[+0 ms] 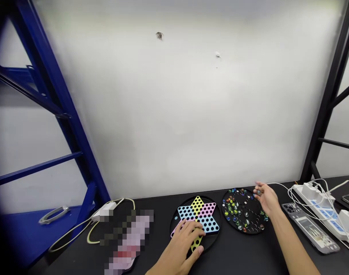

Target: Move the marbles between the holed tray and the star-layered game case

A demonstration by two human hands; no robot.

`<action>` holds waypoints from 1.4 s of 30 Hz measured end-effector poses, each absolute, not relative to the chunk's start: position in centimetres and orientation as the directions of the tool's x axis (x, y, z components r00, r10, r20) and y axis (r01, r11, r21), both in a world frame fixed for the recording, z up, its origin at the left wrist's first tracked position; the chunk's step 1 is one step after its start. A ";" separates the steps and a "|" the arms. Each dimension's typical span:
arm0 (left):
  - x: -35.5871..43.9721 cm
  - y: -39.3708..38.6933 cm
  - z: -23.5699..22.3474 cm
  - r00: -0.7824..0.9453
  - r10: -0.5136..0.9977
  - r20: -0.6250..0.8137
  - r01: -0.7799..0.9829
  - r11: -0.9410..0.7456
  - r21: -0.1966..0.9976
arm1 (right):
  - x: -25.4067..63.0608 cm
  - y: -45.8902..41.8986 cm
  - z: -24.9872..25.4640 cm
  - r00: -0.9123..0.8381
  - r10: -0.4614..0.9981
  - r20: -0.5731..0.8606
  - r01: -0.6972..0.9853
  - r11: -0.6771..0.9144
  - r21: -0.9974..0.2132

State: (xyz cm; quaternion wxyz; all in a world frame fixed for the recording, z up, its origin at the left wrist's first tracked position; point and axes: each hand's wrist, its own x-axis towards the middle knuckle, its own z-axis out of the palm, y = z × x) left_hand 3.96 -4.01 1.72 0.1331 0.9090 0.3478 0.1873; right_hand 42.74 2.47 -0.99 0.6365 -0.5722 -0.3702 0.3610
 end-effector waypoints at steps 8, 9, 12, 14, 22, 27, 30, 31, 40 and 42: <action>4.2 -4.4 2.1 0.688 0.684 0.243 0.576 -0.718 0.391 | 45.9 2.0 -2.8 0.570 0.816 0.096 0.553 -0.294 -0.779; 4.2 -4.4 2.2 0.688 0.688 0.231 0.577 -0.711 0.402 | 45.8 2.0 -3.1 0.551 0.827 0.109 0.672 -0.362 -0.646; 4.2 -4.5 2.5 0.684 0.695 0.221 0.582 -0.702 0.410 | 45.3 2.0 -3.4 0.515 0.853 0.086 0.804 -0.446 -0.393; 4.3 -4.5 2.6 0.678 0.695 0.240 0.582 -0.707 0.402 | 45.2 1.9 -3.1 0.514 0.854 0.084 0.804 -0.445 -0.395; 4.4 -4.7 2.8 0.682 0.695 0.227 0.560 -0.696 0.449 | 46.3 1.9 -3.6 0.459 0.887 0.041 0.799 -0.393 -0.454; 4.5 -4.7 2.9 0.666 0.714 0.216 0.577 -0.677 0.457 | 46.4 1.9 -4.5 0.428 0.904 0.015 0.793 -0.368 -0.486; 4.5 -4.7 2.9 0.658 0.717 0.228 0.585 -0.678 0.444 | 45.9 2.0 -3.7 0.482 0.873 0.080 0.570 -0.243 -0.785; 4.5 -4.8 2.9 0.658 0.715 0.235 0.585 -0.683 0.438 | 45.6 2.0 -3.4 0.512 0.854 0.091 0.429 -0.163 -0.889; 4.4 -4.8 3.1 0.663 0.713 0.229 0.590 -0.686 0.426 | 45.0 3.0 -3.4 0.590 0.802 0.096 0.380 -0.170 -0.909; 4.5 -4.9 3.1 0.657 0.724 0.209 0.600 -0.671 0.436 | 44.8 3.0 -3.8 0.558 0.820 0.125 0.590 -0.287 -0.755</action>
